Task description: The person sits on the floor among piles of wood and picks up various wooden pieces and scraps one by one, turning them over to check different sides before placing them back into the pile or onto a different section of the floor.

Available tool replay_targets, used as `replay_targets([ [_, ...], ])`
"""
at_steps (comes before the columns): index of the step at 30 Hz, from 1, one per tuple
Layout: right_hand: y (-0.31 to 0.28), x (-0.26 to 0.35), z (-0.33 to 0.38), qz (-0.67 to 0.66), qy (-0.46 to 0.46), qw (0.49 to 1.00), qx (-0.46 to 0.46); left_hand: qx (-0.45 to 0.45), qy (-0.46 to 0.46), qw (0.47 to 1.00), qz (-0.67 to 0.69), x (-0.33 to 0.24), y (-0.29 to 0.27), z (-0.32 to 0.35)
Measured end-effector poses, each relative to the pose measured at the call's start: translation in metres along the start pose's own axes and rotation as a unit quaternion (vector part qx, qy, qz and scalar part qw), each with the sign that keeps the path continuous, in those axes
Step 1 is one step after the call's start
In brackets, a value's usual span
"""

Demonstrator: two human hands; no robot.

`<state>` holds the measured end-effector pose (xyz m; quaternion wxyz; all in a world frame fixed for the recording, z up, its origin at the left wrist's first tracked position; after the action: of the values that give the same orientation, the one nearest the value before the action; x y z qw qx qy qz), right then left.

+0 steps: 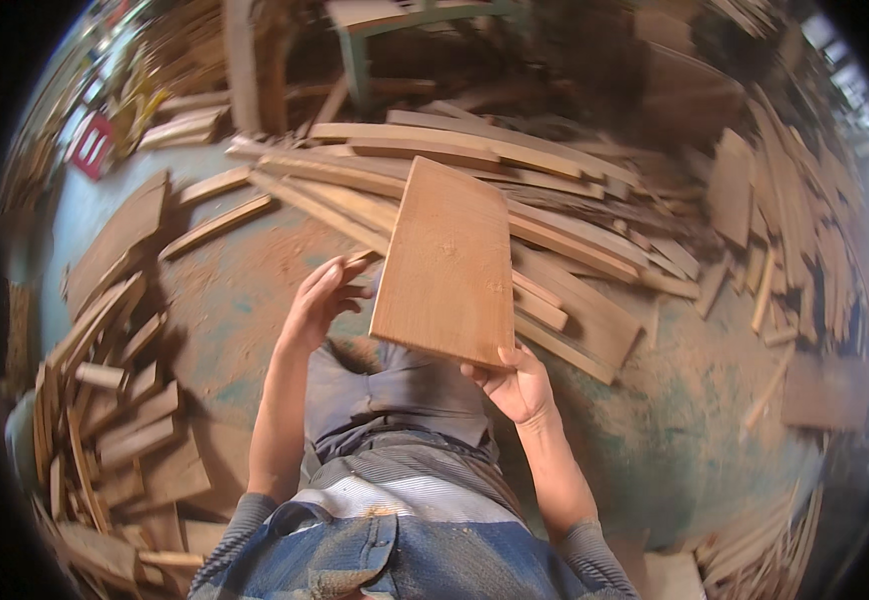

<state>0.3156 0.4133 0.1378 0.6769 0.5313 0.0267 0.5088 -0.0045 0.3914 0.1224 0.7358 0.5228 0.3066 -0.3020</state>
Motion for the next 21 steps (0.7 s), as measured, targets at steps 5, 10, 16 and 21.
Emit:
replay_targets([
  [5, -0.083, 0.032, 0.042, -0.026, -0.119, 0.988, -0.09, -0.084, -0.031, 0.994, -0.066, 0.03, -0.019, 0.0],
  [10, -0.142, 0.033, 0.085, 0.049, -0.14, 0.951, -0.271, -0.111, -0.045, 0.99, -0.069, 0.062, -0.082, -0.003],
  [16, -0.175, -0.016, 0.156, -0.03, -0.131, 0.932, -0.336, -0.105, -0.082, 0.984, -0.116, 0.074, -0.065, -0.029],
  [21, -0.175, -0.039, 0.167, -0.044, -0.122, 0.932, -0.34, -0.045, -0.101, 0.987, -0.118, 0.083, -0.039, -0.048],
])
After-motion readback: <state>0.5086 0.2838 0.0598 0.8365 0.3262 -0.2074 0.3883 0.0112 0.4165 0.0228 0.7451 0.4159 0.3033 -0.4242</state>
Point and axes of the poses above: each hand's wrist, its own z-axis away from the middle knuckle, its own y-axis out of the palm, x = y × z, the point moved 5 cm from there along -z, towards the middle knuckle, and after that the axes turned 7 degrees about z, right-handed, at the moved point
